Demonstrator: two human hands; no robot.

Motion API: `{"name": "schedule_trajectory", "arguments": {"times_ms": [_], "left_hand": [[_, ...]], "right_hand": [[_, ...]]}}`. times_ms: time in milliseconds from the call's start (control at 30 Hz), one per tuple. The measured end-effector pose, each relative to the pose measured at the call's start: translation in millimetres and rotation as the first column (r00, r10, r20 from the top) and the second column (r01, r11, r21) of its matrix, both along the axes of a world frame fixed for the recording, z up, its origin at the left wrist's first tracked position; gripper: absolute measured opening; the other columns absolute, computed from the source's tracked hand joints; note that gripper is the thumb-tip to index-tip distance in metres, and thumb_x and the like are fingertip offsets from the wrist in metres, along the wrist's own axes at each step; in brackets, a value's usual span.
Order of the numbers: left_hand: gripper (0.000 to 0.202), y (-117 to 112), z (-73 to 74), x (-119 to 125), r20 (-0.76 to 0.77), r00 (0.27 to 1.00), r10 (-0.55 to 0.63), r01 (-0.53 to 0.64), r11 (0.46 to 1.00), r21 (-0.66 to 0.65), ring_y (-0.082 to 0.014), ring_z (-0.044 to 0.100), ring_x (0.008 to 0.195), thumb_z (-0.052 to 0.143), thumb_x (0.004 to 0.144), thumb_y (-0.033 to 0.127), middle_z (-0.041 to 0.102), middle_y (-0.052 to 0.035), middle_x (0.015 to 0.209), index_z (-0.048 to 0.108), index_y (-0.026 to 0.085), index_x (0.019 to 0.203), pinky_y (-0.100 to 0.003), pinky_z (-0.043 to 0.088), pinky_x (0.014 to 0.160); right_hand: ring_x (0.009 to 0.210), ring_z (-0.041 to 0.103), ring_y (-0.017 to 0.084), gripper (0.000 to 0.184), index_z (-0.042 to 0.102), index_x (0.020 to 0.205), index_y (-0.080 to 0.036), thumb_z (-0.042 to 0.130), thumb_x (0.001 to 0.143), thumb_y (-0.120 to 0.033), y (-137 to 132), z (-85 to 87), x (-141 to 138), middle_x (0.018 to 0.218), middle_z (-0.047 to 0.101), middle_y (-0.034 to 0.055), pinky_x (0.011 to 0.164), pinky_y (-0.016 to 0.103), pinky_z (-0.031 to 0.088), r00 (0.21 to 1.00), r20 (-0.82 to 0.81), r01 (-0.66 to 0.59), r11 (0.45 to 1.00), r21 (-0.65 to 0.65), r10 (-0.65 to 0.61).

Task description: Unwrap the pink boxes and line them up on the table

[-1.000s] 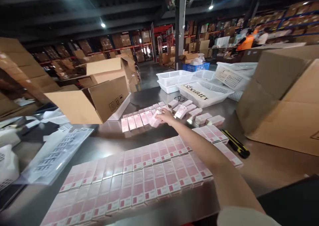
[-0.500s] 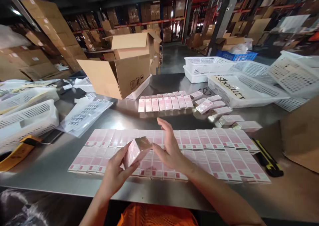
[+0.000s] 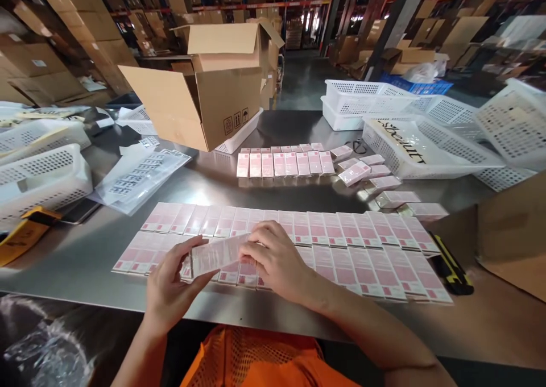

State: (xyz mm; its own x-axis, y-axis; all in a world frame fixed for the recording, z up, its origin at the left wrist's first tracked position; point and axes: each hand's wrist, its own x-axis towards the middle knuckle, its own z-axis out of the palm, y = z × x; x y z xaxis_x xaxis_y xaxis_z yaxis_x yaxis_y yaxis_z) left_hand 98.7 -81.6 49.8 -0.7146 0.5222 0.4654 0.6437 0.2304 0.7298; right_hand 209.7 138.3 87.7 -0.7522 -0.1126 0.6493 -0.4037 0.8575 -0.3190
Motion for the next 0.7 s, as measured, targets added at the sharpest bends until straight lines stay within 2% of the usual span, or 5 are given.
{"name": "schedule_trajectory", "arguments": {"times_ms": [200, 367, 467, 533, 700], "left_hand": [[0.058, -4.8, -0.5, -16.6, 0.597, 0.788, -0.15, -0.15, 0.893, 0.423, -0.0238, 0.066, 0.105, 0.094, 0.055, 0.029, 0.071, -0.0071, 0.116, 0.073, 0.026, 0.109, -0.027, 0.057, 0.078], [0.044, -3.4, 1.7, -25.3, 0.854, 0.476, -0.21, -0.231, 0.907, 0.352, -0.0182, 0.066, 0.074, 0.097, 0.047, 0.038, 0.073, -0.0071, 0.082, 0.078, 0.017, 0.081, -0.024, 0.053, 0.064], [0.04, 0.6, -6.3, -27.2, 0.851, 0.503, -0.149, -0.284, 0.902, 0.325, -0.0127, 0.059, 0.061, 0.095, 0.052, 0.046, 0.066, -0.0034, 0.063, 0.073, 0.015, 0.065, -0.021, 0.048, 0.059], [0.043, 5.5, -12.8, -28.0, 0.833, 0.549, -0.071, -0.366, 0.875, 0.316, -0.0114, 0.054, 0.057, 0.092, 0.054, 0.051, 0.062, -0.001, 0.059, 0.069, 0.016, 0.061, -0.022, 0.046, 0.056], [0.04, 19.7, -19.8, -14.4, 0.753, 0.647, 0.12, -0.501, 0.811, 0.301, -0.0164, 0.06, 0.067, 0.08, 0.072, 0.058, 0.067, -0.0018, 0.074, 0.065, 0.021, 0.077, -0.029, 0.052, 0.065]], "right_hand": [[0.133, 0.044, 0.019, 0.018, 0.06, 0.089, -0.027, 0.05, 0.101, -0.016, 7.3, 21.6, 8.4, 0.111, 0.074, -0.0047, 0.111, 0.039, 0.035, 0.922, 0.12, -0.373, 0.927, 0.031, 0.368], [0.109, 0.058, 0.015, 0.021, 0.058, 0.088, -0.026, 0.046, 0.101, -0.015, 17.4, 24.8, 17.3, 0.079, 0.073, -0.0076, 0.111, 0.036, 0.026, 0.87, 0.207, -0.454, 0.891, -0.017, 0.447], [0.114, 0.059, 0.022, 0.018, 0.064, 0.097, -0.025, 0.05, 0.1, -0.035, 14.3, 20.9, 20.8, 0.075, 0.071, -0.0028, 0.117, 0.047, 0.012, 0.941, 0.274, -0.251, 0.952, 0.173, 0.198], [0.129, 0.052, 0.032, 0.042, 0.064, 0.111, -0.022, 0.049, 0.097, -0.058, 9.8, 17.0, 20.0, 0.092, 0.075, 0.0039, 0.118, 0.059, -0.002, 0.955, 0.295, -0.089, 0.97, 0.228, 0.019], [0.14, 0.038, 0.042, 0.079, 0.061, 0.127, -0.025, 0.04, 0.083, -0.087, 3.1, -0.4, 10.8, 0.129, 0.066, 0.0125, 0.114, 0.068, 0.009, 0.864, 0.5, 0.18, 0.967, -0.181, -0.067]]}}
